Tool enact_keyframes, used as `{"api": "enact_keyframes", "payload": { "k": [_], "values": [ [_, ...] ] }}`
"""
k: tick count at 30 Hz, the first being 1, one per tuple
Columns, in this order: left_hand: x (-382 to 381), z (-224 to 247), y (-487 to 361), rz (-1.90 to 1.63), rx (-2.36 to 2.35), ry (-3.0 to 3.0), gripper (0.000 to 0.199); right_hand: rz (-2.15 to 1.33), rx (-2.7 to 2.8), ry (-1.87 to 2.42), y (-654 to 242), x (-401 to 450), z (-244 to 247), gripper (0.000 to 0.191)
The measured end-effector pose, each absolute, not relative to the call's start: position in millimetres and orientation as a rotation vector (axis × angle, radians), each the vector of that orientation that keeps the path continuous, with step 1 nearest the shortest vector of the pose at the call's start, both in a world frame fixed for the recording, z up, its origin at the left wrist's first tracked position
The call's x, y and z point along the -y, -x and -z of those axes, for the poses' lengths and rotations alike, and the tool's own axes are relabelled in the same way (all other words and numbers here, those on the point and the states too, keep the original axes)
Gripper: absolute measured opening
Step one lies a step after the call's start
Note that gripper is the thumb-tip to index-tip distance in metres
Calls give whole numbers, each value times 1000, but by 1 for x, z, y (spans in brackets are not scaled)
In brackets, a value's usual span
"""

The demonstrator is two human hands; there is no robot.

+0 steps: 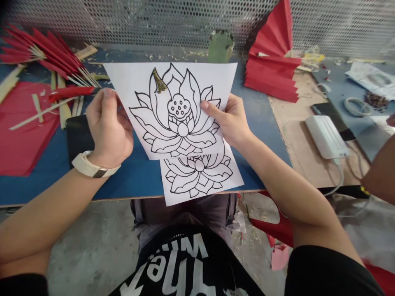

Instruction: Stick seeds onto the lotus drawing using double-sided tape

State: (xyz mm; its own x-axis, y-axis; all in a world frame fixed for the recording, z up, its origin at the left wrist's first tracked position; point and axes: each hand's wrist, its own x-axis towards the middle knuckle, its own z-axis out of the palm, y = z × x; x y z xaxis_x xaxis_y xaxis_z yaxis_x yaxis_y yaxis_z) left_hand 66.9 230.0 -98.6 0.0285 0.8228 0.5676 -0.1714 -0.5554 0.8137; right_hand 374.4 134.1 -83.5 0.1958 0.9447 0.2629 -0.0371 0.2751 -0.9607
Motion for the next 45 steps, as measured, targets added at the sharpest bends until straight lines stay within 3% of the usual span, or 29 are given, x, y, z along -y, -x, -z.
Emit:
{"api": "enact_keyframes", "payload": {
  "k": [11, 16, 21, 27, 36, 45],
  "values": [
    [-256, 128, -67, -1684, -622, -1677, 73, -899, 1104, 1026, -383, -143, 82, 74],
    [-241, 119, -67, -1587, -739, -1600, 62, -890, 1085, 1059, -386, -145, 82, 76],
    [-230, 105, -71, -1546, -783, -1495, 75, -867, 1080, 1023, -395, -150, 82, 69],
    [-219, 87, -72, -1445, -825, -1527, 75, -852, 1043, 995, -411, -161, 86, 60],
    [-220, 92, -72, -1348, -791, -1516, 81, -844, 1024, 1077, -415, -169, 96, 64],
    [-222, 99, -72, -1308, -806, -1537, 73, -839, 1007, 1047, -418, -173, 97, 73]
  ]
}}
